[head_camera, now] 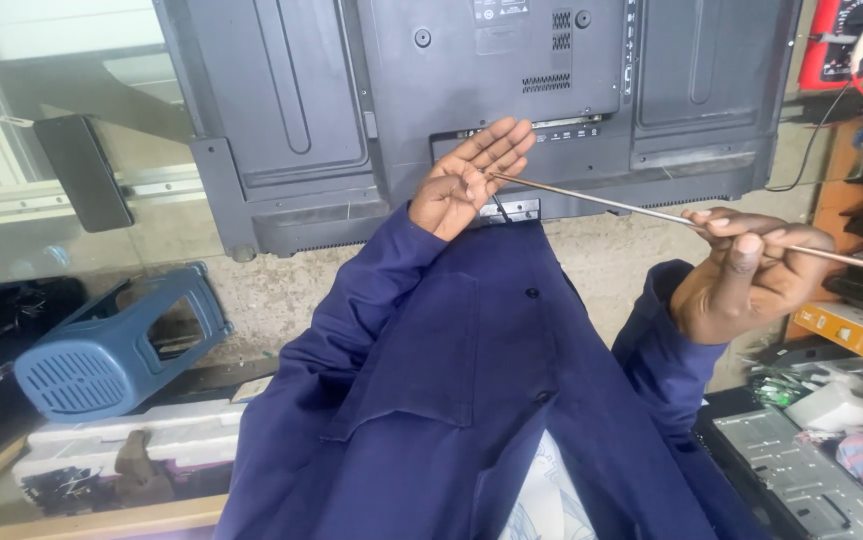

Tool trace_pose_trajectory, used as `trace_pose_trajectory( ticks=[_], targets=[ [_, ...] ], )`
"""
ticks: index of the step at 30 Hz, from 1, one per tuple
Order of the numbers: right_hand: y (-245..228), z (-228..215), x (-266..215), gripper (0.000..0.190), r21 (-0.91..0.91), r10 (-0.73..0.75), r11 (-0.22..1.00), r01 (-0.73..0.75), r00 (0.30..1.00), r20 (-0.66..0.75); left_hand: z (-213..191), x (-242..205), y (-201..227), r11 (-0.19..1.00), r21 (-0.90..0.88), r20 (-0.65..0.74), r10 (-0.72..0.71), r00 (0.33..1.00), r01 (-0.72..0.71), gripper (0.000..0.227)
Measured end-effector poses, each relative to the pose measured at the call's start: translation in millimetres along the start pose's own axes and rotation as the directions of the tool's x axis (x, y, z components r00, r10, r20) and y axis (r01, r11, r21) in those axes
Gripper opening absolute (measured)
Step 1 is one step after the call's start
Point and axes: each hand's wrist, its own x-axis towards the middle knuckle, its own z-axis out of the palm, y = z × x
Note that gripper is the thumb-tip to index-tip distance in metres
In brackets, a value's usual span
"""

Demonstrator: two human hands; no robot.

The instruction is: Removing screws from the back panel of a television using a manual screwdriver in a workshop environment.

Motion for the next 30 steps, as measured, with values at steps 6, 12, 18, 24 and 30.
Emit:
trace_pose_trajectory(
  ticks=[6,12,18,24,30],
  targets=[
    [6.6,2.8,-0.3,0.019,-0.005,0.011,1.000,-0.011,0.999,0.041,2.2,-1.5,3.4,0.999,0.052,0.039,0.010,0.999,-0.012,0.074],
    [4.1,4.0,0.7,0.019,-0.005,0.015,1.000,-0.015,1.000,0.018,-7.1,-1.8,-0.6,0.979,0.203,-0.050,0.009,0.999,0.001,0.056],
    [3.0,2.6,3.9,0.022,0.001,0.004,1.000,-0.004,1.000,0.005,-23.5,-3.5,-12.3,0.977,0.212,-0.240,0.022,0.970,0.031,0.023],
    [14.4,-6.5,6.2,0.020,0.020,-0.025,0.999,0.025,1.000,-0.004,-24.7,-1.9,-14.2,0.942,0.330,-0.317,0.047,0.947,0.064,0.017],
    [19.7,-8.4,8.2,0.019,0.009,-0.022,1.000,0.022,1.000,0.005,-30.6,-1.2,-17.4,0.950,0.313,-0.305,0.082,0.949,0.019,0.014]
  ],
)
